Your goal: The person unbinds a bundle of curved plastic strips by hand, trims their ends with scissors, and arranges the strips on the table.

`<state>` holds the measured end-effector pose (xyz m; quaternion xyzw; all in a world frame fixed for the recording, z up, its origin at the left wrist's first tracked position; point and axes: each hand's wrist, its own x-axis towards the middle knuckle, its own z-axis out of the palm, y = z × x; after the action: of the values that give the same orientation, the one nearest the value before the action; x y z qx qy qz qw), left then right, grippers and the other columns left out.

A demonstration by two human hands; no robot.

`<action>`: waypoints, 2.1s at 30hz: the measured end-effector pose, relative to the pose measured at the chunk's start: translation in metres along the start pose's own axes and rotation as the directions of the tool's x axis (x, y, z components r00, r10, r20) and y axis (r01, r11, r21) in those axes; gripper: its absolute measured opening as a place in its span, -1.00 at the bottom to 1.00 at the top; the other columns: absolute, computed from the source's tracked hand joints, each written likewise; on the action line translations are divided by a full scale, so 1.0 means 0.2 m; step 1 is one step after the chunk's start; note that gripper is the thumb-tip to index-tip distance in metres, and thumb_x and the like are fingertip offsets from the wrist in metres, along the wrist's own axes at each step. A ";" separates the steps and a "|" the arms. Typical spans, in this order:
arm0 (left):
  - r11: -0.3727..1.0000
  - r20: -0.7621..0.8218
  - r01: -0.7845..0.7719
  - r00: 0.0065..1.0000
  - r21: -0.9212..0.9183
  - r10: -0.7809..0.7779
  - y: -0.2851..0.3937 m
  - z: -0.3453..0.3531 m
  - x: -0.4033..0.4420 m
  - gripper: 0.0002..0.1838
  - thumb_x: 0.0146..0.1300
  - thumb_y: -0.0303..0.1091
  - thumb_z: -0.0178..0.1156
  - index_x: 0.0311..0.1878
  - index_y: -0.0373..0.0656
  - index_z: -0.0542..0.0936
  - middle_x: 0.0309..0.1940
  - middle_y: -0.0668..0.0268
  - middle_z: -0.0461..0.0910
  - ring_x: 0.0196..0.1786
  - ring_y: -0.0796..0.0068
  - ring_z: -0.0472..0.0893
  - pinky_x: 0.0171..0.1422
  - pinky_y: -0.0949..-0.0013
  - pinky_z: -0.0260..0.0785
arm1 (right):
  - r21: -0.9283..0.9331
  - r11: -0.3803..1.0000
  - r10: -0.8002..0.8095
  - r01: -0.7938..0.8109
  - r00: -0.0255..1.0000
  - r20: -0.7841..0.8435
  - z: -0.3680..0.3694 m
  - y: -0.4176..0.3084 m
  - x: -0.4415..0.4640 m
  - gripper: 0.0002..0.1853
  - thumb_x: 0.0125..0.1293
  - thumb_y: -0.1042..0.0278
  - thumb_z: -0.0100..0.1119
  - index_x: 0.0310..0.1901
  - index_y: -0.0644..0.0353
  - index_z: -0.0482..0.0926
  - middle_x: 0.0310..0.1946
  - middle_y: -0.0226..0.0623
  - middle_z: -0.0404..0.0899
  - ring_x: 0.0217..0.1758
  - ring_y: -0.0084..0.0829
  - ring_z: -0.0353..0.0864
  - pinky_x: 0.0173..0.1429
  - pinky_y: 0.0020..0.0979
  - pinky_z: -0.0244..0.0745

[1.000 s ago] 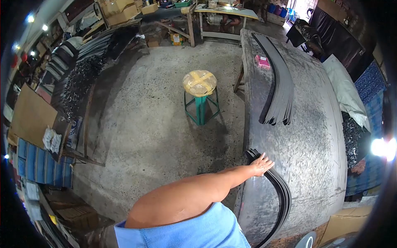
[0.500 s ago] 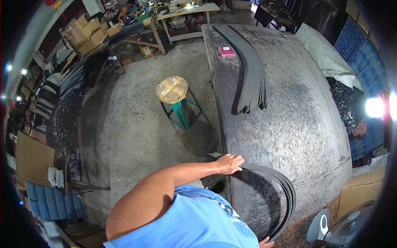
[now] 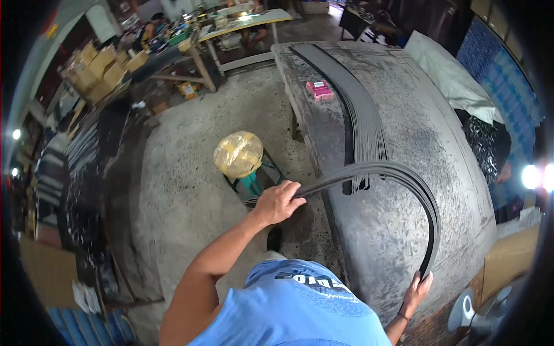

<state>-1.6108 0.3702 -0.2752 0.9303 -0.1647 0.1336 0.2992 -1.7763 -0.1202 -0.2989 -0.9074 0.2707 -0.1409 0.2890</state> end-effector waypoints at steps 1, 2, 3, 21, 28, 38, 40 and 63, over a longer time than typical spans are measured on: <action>0.999 -0.008 0.031 0.999 -0.008 -0.031 -0.07 -0.09 0.04 -0.55 0.26 -0.10 0.26 0.02 -0.28 0.51 -0.13 0.08 0.58 -0.11 0.03 0.63 -0.10 0.14 0.50 | -0.023 0.999 -0.025 0.024 0.998 -0.050 0.07 -0.12 0.00 -0.51 0.38 0.24 0.13 0.20 0.40 0.37 0.02 0.13 0.48 0.07 0.05 0.46 0.15 -0.15 0.34; 0.997 -0.022 0.067 0.997 -0.024 -0.068 -0.16 -0.14 0.06 -0.56 0.26 -0.10 0.26 0.02 -0.25 0.51 -0.13 0.07 0.58 -0.13 0.02 0.62 -0.09 0.13 0.49 | -0.053 0.997 -0.058 0.053 0.994 -0.096 0.16 -0.20 -0.01 -0.56 0.37 0.27 0.13 0.18 0.36 0.39 -0.06 0.08 0.50 -0.02 0.00 0.49 0.08 -0.17 0.37; 1.000 -0.081 0.029 0.996 0.002 -0.028 -0.25 -0.19 0.08 -0.57 0.24 -0.12 0.28 0.00 -0.26 0.51 -0.16 0.08 0.59 -0.16 0.02 0.62 -0.13 0.13 0.49 | 0.043 0.998 -0.051 0.052 0.998 -0.031 0.23 -0.29 0.01 -0.68 0.39 0.21 0.10 -0.04 0.32 0.40 -0.36 -0.22 0.43 -0.40 -0.36 0.44 -0.31 -0.32 0.39; 0.982 0.070 -0.033 0.997 0.186 0.020 -1.19 -0.49 1.61 -0.46 0.34 0.00 0.15 0.14 -0.28 0.46 -0.04 -0.03 0.55 -0.06 -0.13 0.58 -0.01 0.01 0.44 | -0.077 0.994 0.070 -0.074 0.996 -0.049 0.99 -1.31 0.62 -0.44 0.32 0.11 0.26 0.19 0.35 0.40 -0.05 0.12 0.53 -0.01 0.03 0.54 0.07 -0.15 0.45; 0.958 0.172 -0.065 0.985 0.280 0.017 -1.39 -0.37 2.13 -0.45 0.33 0.01 0.16 0.18 -0.25 0.47 -0.02 -0.02 0.57 -0.01 -0.09 0.58 0.02 0.07 0.43 | -0.134 0.973 -0.213 0.187 0.952 -0.218 1.25 -1.30 0.96 -0.61 0.29 0.23 0.28 0.01 0.28 0.41 -0.28 -0.03 0.46 -0.28 0.03 0.49 -0.21 -0.13 0.42; 0.910 0.371 -0.162 0.929 0.382 0.009 -1.74 -0.07 2.76 -0.50 0.37 -0.01 0.11 0.19 -0.19 0.46 0.10 0.09 0.53 0.20 0.00 0.48 0.25 0.01 0.34 | -0.249 0.966 0.047 -0.062 0.997 -0.065 1.50 -1.40 1.21 -0.62 0.21 0.21 0.30 -0.05 0.26 0.47 -0.19 -0.08 0.48 -0.10 0.00 0.48 -0.06 -0.10 0.42; 0.916 0.437 -0.249 0.895 0.314 0.093 -1.83 -0.05 2.89 -0.49 0.36 -0.01 0.12 0.20 -0.19 0.47 0.15 0.08 0.51 0.24 0.01 0.46 0.28 0.04 0.32 | -0.278 0.961 -0.048 0.014 0.992 -0.116 1.57 -1.44 1.24 -0.69 0.17 0.26 0.30 -0.14 0.21 0.47 -0.20 -0.09 0.48 -0.09 -0.01 0.48 -0.07 -0.09 0.42; 0.860 0.643 -0.494 0.701 0.126 0.308 -2.40 0.56 3.57 -0.21 0.29 0.06 0.19 0.49 0.03 0.13 0.27 0.06 0.35 0.36 -0.05 0.28 0.49 -0.20 0.00 | -0.385 0.712 0.346 -0.588 0.770 -0.536 2.19 -1.90 0.87 -0.26 0.04 0.16 0.43 0.29 -0.01 0.34 0.28 -0.11 0.25 0.39 -0.02 0.17 0.39 0.00 0.12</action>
<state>-0.7587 0.5089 -0.3619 0.8970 -0.4304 -0.0843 0.0549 -1.2980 0.2368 -0.4018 -0.7948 0.5811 -0.1744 -0.0140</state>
